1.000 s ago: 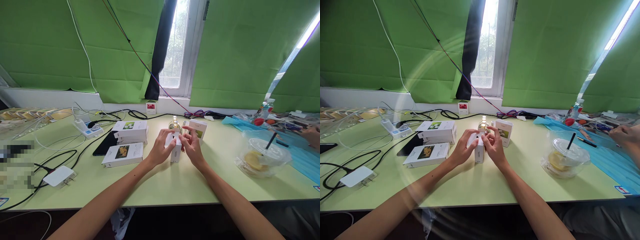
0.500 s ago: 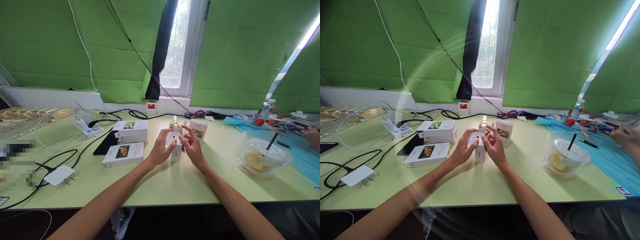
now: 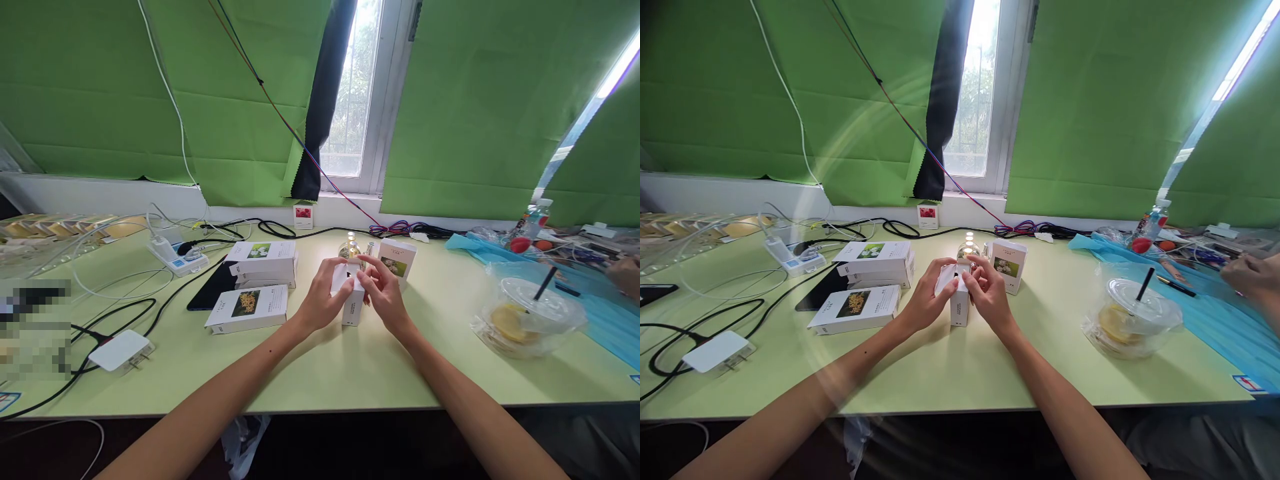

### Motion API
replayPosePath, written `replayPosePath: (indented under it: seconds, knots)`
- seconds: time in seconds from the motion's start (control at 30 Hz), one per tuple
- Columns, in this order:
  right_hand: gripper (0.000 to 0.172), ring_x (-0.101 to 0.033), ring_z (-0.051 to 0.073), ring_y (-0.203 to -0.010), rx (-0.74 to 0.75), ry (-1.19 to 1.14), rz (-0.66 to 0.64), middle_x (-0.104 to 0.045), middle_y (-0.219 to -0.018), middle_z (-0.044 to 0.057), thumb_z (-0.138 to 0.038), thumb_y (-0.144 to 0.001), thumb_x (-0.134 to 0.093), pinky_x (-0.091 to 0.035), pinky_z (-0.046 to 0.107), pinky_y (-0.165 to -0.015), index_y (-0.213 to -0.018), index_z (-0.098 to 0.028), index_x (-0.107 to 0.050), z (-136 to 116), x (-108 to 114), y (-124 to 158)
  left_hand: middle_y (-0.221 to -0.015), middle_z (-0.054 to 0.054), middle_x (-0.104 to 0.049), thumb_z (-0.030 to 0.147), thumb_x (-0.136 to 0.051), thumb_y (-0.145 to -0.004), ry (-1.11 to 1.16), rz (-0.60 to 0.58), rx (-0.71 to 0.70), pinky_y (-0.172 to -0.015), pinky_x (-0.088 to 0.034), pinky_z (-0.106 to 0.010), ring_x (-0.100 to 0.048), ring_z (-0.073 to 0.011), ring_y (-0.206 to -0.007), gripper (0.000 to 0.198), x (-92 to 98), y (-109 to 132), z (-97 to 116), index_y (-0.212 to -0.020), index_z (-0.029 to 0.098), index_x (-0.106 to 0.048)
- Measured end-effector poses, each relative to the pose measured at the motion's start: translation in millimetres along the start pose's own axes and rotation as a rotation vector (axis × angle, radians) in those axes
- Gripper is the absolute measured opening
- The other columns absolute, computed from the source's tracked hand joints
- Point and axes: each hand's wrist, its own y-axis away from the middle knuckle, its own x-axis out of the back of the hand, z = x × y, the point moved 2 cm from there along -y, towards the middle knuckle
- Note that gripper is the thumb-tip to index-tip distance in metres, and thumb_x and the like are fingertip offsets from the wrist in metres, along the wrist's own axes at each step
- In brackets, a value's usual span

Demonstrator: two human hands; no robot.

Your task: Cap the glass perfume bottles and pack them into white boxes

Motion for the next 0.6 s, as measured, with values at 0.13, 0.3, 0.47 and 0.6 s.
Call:
replayPosePath:
  seconds: [0.13,0.3,0.47,0.6]
  knots:
    - [0.04,-0.047,0.008,-0.051,-0.004,0.001,0.001,-0.044,-0.067,-0.008,-0.047,-0.087,-0.067,-0.041,0.022,-0.044,-0.119,-0.023,-0.061,-1.3,-0.3,0.3,-0.123,-0.01,-0.058,0.034,-0.049,-0.097,-0.001,-0.001,-0.007,-0.101,-0.048,-0.043,-0.058,-0.0233,-0.116,0.029,0.3,0.5,0.3,-0.123,0.022,-0.05]
    - [0.039,-0.047,0.009,-0.05,-0.006,0.008,-0.002,-0.044,-0.066,-0.008,-0.048,-0.087,-0.067,-0.041,0.022,-0.044,-0.117,-0.023,-0.062,-2.3,-0.6,0.7,-0.123,-0.009,-0.058,0.035,-0.049,-0.097,-0.011,-0.004,-0.003,-0.099,-0.05,-0.043,-0.058,-0.0239,-0.115,0.03,0.2,0.7,0.1,-0.124,0.023,-0.05]
    - [0.037,-0.047,0.008,-0.05,-0.001,0.002,-0.006,-0.044,-0.066,-0.008,-0.047,-0.087,-0.067,-0.041,0.022,-0.044,-0.114,-0.023,-0.062,-2.1,-0.6,0.4,-0.124,-0.009,-0.058,0.035,-0.049,-0.097,-0.008,-0.008,0.007,-0.1,-0.049,-0.042,-0.058,-0.0235,-0.116,0.03,0.3,0.7,1.0,-0.124,0.022,-0.05]
    - [0.037,-0.047,0.009,-0.05,-0.002,0.006,-0.004,-0.044,-0.065,-0.008,-0.047,-0.087,-0.067,-0.042,0.022,-0.044,-0.114,-0.022,-0.061,-1.8,-0.5,0.1,-0.123,-0.009,-0.058,0.035,-0.049,-0.097,-0.011,-0.009,0.007,-0.1,-0.049,-0.041,-0.058,-0.0231,-0.116,0.029,0.3,0.7,0.9,-0.124,0.023,-0.05]
